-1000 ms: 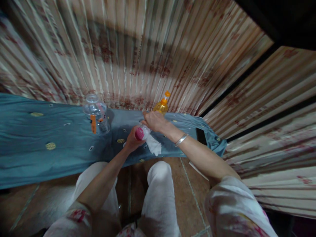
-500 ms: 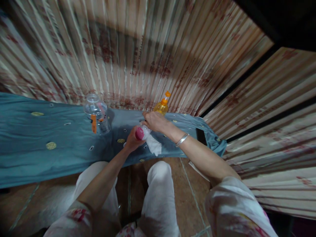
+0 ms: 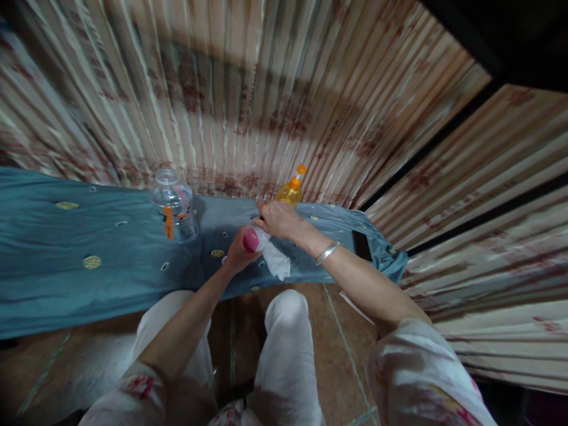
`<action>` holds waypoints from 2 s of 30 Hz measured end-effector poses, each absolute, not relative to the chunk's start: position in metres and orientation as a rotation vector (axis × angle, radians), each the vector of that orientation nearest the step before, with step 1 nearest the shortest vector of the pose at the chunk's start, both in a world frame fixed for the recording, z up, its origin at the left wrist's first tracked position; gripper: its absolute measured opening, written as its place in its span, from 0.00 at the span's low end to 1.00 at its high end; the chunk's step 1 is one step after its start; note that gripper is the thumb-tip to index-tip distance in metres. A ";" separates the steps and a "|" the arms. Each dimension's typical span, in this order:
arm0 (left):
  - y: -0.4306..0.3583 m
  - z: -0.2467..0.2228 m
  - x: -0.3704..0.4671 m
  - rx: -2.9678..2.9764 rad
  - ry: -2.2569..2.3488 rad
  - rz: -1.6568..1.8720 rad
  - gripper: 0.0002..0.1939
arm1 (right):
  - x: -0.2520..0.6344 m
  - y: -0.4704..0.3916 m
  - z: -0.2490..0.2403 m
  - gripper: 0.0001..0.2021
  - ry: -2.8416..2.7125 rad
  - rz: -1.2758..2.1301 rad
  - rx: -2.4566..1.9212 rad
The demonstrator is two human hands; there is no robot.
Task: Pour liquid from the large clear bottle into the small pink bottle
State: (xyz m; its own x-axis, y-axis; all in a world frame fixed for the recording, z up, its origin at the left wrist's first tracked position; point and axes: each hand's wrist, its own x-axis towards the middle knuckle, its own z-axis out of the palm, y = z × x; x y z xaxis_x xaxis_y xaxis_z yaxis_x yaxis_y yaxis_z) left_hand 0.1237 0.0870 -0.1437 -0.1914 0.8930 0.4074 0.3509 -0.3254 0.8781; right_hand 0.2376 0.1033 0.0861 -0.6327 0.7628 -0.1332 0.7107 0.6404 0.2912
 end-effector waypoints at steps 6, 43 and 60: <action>0.086 -0.143 0.123 1.607 1.450 1.537 0.41 | 0.236 0.103 0.088 0.18 2.616 0.263 1.241; 0.090 -0.148 0.123 1.580 1.439 1.598 0.42 | 0.239 0.107 0.093 0.15 2.655 0.032 1.295; 0.091 -0.151 0.127 1.587 1.310 1.618 0.52 | 0.280 0.116 0.117 0.21 2.460 0.407 1.614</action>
State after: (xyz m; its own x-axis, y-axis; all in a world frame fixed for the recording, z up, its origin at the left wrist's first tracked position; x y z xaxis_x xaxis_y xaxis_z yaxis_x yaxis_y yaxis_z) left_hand 0.1271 0.0906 -0.1513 -0.1799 0.8751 0.4493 0.2568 -0.3991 0.8802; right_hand 0.2798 0.1158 0.1173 -0.3994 0.9168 0.0064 0.8700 0.3768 0.3180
